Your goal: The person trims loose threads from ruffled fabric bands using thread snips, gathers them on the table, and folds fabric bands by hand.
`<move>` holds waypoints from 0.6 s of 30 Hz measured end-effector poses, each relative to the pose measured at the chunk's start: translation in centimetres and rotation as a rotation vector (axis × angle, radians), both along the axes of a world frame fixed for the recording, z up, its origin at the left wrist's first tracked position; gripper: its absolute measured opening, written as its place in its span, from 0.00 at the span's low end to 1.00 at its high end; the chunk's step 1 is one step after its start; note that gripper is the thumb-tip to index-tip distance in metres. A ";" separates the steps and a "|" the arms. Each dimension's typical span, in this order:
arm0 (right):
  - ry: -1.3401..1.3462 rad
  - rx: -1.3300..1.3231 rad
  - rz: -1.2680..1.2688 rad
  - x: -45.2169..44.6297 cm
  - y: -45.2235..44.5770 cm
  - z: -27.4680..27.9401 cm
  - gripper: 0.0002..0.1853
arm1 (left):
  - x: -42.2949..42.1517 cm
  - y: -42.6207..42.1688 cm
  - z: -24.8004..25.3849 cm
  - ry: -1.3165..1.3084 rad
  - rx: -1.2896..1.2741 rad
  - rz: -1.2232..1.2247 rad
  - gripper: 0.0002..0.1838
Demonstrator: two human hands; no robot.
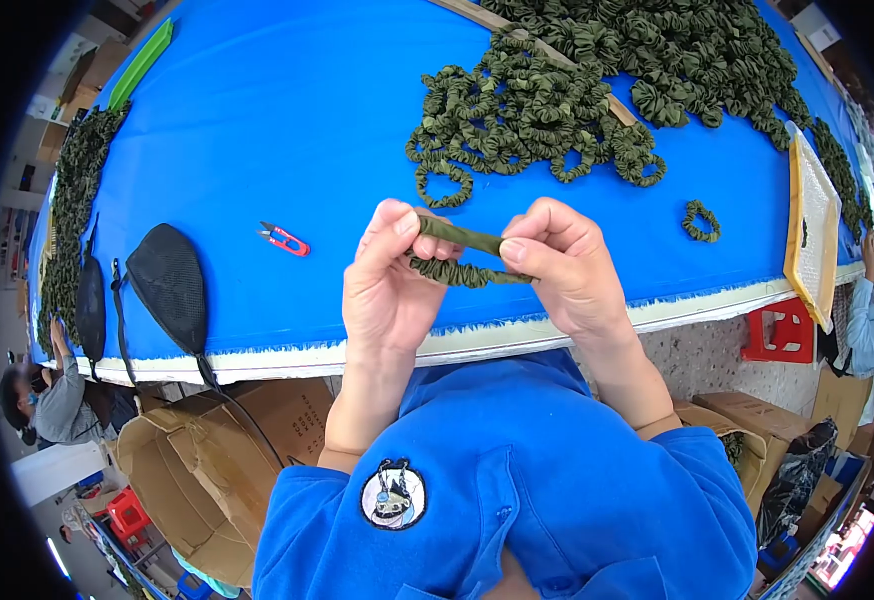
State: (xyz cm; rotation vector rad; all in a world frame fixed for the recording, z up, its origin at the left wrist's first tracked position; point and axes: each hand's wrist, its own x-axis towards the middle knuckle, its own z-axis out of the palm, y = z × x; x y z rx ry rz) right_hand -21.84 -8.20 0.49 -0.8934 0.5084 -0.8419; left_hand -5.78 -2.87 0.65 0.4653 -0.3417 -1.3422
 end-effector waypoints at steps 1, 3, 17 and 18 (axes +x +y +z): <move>-0.014 -0.009 -0.018 0.1 0.0 -0.1 0.04 | 0.0 -0.1 0.0 -0.046 0.000 0.011 0.02; -0.043 -0.021 -0.059 0.4 0.2 -0.4 0.03 | -0.1 -0.1 0.0 -0.139 0.006 0.027 0.02; 0.165 -0.212 -0.084 0.3 1.2 1.5 0.02 | -0.7 0.0 0.3 -0.530 0.047 -0.220 0.04; 0.136 -0.181 -0.078 0.4 1.3 1.3 0.02 | -0.8 0.1 0.1 -0.497 0.047 -0.192 0.05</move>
